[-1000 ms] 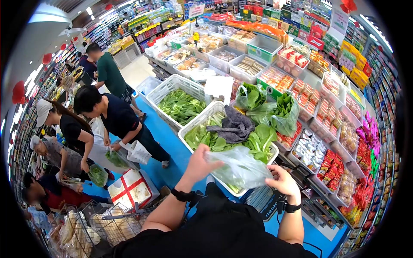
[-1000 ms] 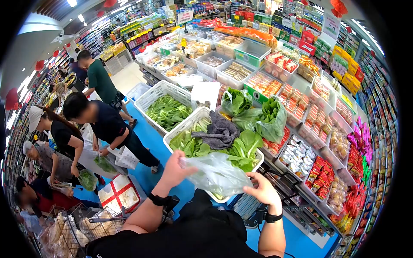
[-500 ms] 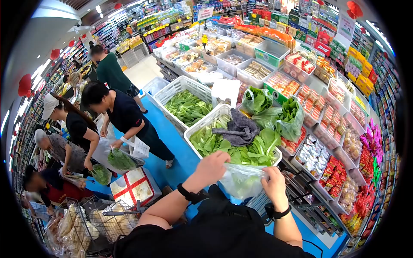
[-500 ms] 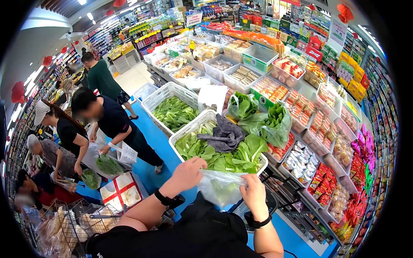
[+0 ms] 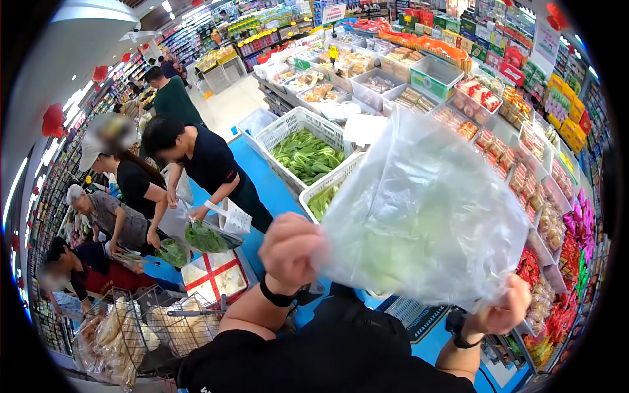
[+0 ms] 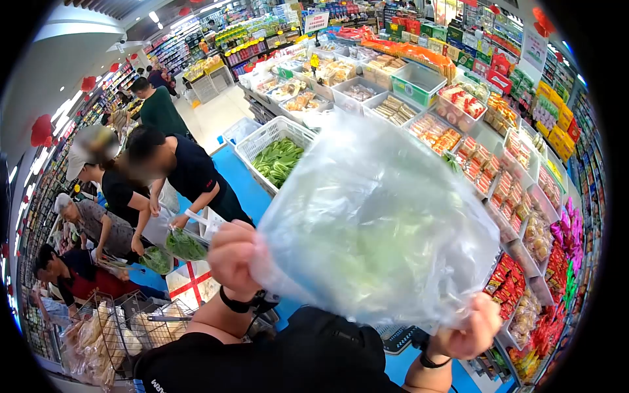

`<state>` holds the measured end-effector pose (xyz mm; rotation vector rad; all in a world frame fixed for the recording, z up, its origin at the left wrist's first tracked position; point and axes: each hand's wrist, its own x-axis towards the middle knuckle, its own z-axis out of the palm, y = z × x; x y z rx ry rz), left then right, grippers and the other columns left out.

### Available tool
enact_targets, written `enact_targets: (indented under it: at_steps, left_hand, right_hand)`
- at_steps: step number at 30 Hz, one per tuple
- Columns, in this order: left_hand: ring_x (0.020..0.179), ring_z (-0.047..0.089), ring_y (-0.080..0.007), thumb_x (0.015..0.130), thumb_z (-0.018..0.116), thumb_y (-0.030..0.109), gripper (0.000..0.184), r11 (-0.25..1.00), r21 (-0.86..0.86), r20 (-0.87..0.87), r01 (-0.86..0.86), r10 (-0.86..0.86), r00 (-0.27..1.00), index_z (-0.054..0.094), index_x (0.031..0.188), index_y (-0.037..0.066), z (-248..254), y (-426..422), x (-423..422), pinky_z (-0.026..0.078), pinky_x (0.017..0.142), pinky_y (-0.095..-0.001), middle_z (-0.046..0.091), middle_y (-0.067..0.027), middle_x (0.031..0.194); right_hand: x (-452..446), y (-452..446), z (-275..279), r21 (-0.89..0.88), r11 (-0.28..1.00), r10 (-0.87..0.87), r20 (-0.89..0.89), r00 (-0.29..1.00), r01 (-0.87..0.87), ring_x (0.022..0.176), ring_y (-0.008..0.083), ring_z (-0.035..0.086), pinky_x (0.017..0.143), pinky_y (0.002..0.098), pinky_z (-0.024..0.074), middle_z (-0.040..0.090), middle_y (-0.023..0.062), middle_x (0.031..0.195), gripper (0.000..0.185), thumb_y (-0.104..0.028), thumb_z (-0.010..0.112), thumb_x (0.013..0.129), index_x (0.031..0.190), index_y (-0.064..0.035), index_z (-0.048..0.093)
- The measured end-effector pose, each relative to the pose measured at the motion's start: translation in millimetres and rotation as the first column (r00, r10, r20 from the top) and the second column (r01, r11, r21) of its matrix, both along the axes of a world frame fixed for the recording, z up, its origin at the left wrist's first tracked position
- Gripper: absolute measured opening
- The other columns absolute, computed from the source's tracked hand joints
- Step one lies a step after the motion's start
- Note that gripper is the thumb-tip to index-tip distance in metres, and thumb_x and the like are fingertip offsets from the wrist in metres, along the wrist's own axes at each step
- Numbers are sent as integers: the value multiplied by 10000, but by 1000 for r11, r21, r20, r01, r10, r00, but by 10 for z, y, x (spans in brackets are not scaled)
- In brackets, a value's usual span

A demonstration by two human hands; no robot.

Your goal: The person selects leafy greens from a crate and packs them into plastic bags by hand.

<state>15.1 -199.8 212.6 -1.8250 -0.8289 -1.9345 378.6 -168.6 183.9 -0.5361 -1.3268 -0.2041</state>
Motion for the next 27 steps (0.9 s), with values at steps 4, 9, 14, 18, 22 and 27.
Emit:
enact_targets:
  at_steps: [4,9,14,18,22,27]
  left_hand:
    - [848,704,-403,871,728,87,216,608,-793,-127,-43,-95,987,702,1079,34,-1095,132,-53,578,746,-445,717,-199,996]
    - [830,690,-379,871,717,113,164,152,-905,-416,-396,-135,899,753,1007,29,-1868,6,-370,565,756,-410,728,-174,932]
    - [864,719,-177,938,627,-12,259,84,-987,149,139,133,980,709,1183,11,-1577,-2,-257,558,793,-308,767,-117,973]
    - [902,707,-156,940,533,-115,346,97,-787,617,610,160,771,630,1261,-36,-1733,90,-304,551,807,-272,750,-98,1064]
    - [888,697,-155,918,474,-145,309,218,-445,895,869,136,424,643,1139,-10,-1891,63,-359,558,784,-293,717,-87,1018]
    - [858,680,-175,946,601,-4,145,331,-942,147,59,249,957,701,1049,9,-1929,4,-330,538,748,-316,715,-83,999]
  right_hand:
    - [-146,333,-1133,-646,687,317,679,662,334,845,461,673,728,512,556,686,226,868,61,-32,656,852,884,13,681]
    - [40,304,-1856,-857,475,465,436,770,199,967,429,713,837,476,576,724,256,976,193,26,637,818,975,18,749]
    - [-84,452,-1692,-977,213,464,107,879,7,657,155,559,619,315,466,629,73,774,270,-70,759,839,1095,13,743]
    - [-217,481,-1458,-900,-121,457,-425,781,-419,798,80,661,728,235,511,735,28,905,229,-34,724,930,1149,30,702]
    - [-176,487,-1637,-794,-203,406,-601,689,-573,836,84,685,781,217,526,750,37,966,210,-12,698,955,1161,25,690]
    - [-166,346,-1683,-870,-215,211,-486,848,-445,701,81,641,613,258,516,708,3,831,148,-151,726,998,1065,-21,699]
